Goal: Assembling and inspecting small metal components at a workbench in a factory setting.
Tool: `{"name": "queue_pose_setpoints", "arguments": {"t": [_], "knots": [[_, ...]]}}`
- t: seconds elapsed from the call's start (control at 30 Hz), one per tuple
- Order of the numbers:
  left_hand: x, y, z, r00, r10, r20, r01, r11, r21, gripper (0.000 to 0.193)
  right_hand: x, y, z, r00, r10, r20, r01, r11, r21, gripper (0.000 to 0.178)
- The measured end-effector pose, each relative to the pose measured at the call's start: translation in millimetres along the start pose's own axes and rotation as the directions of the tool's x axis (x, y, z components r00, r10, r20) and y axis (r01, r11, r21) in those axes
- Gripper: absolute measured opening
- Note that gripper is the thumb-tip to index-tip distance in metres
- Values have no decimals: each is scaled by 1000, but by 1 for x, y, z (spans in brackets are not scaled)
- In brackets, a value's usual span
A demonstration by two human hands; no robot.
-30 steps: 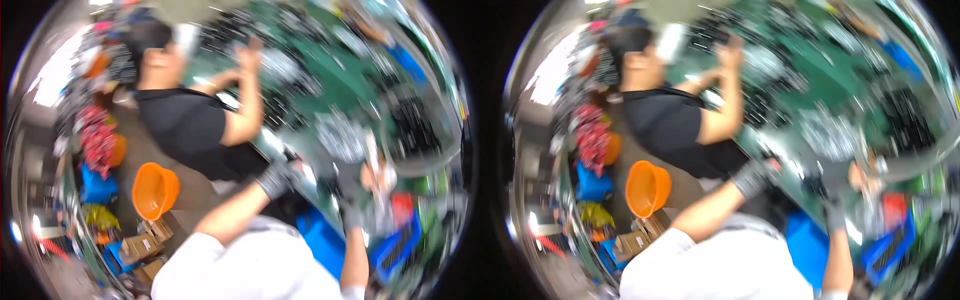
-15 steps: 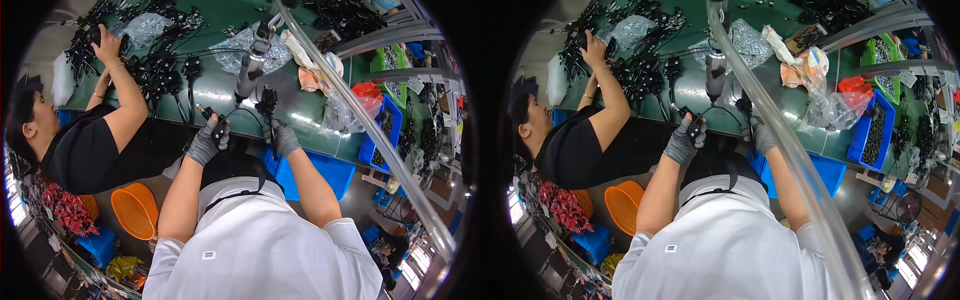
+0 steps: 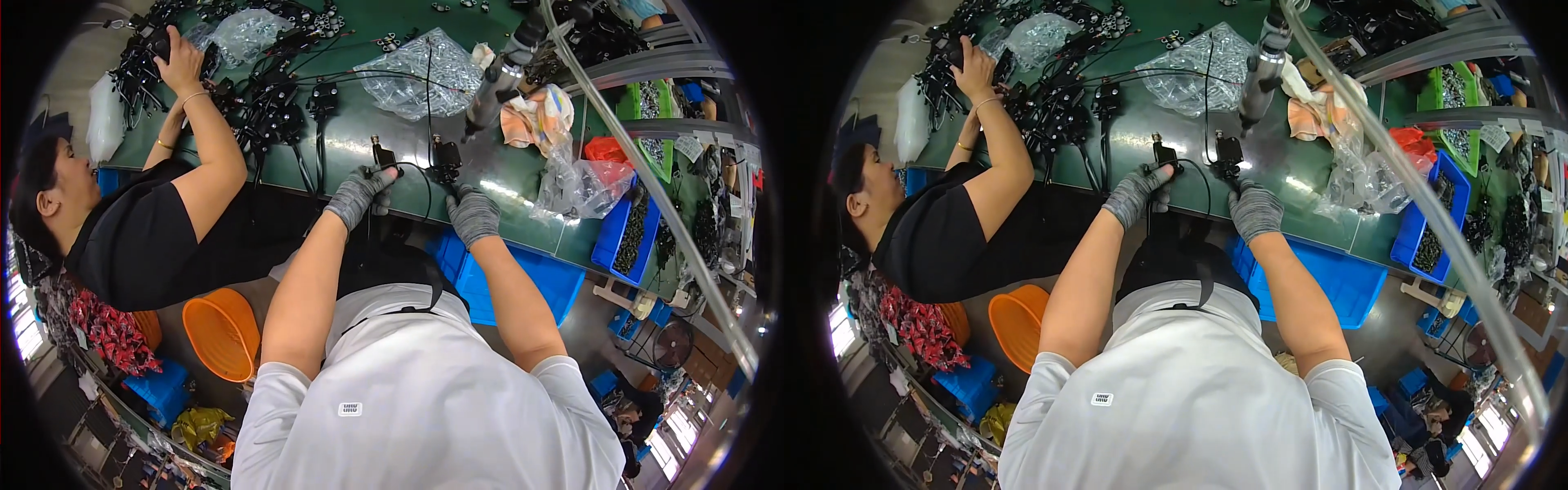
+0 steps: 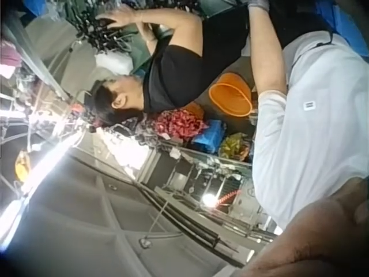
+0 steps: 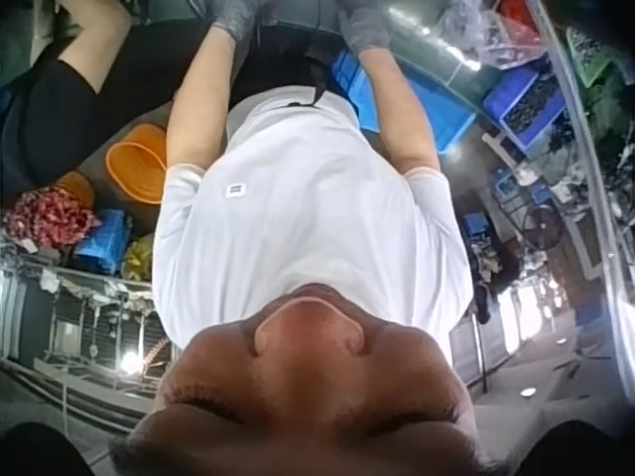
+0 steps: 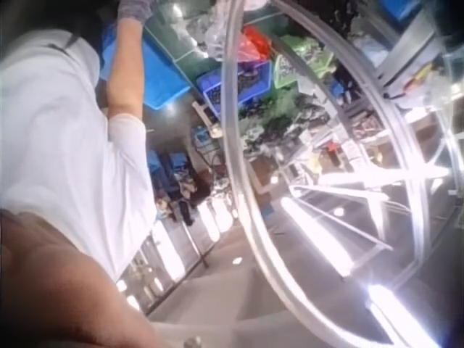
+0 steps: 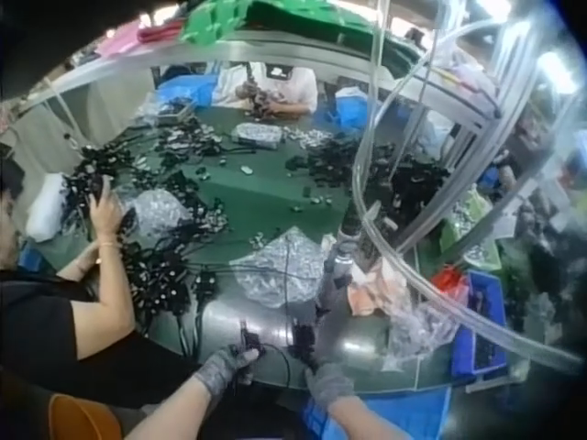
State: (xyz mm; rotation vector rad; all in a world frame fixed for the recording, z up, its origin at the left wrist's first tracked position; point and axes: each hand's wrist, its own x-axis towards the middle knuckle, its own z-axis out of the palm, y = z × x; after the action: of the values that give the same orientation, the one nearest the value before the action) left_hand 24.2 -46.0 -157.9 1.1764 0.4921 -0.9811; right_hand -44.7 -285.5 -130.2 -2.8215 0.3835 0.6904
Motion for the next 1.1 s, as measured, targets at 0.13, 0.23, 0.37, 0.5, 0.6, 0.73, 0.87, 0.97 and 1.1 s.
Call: {"name": "queue_pose_setpoints", "arguments": {"t": [0.13, 0.23, 0.37, 0.5, 0.6, 0.73, 0.87, 0.97, 1.1], "knots": [[6, -7, -4, 847, 428, -314, -77, 685, 725, 70, 4, -10, -13, 999, -7, -36, 5, 999, -49, 38], [-14, 6, 27, 650, 740, -171, -181, 370, 911, 79, 5, -24, -33, 987, 25, -157, -5, 991, 130, 38], [-9, 1, 31, 534, 831, 158, -174, -75, 982, 53, 32, -49, -51, 911, -17, -412, 75, 989, 125, 49], [11, -8, 38, 474, 876, 90, -289, 58, 956, 44, 51, -46, -67, 941, 129, -314, -56, 971, 231, 63], [18, -24, 30, 480, 852, 208, -259, -89, 962, 41, 45, -31, -43, 897, -76, -435, 111, 992, 57, 59], [37, -30, 31, 639, 758, -130, -577, 585, 570, 26, 65, -21, -22, 905, -184, -384, 323, 884, 337, 35], [22, 15, 34, 732, 663, -156, -304, 523, 796, 44, 85, -5, -14, 901, -42, -432, 264, 844, 467, 20], [48, 9, 34, 638, 738, -222, -327, 520, 789, 36, 105, 12, -32, 960, -57, -274, 209, 797, 566, 27], [54, 18, 37, 794, 492, -357, -141, 720, 679, 29, 72, -7, -82, 955, -9, -295, 238, 615, 751, 35]]}}
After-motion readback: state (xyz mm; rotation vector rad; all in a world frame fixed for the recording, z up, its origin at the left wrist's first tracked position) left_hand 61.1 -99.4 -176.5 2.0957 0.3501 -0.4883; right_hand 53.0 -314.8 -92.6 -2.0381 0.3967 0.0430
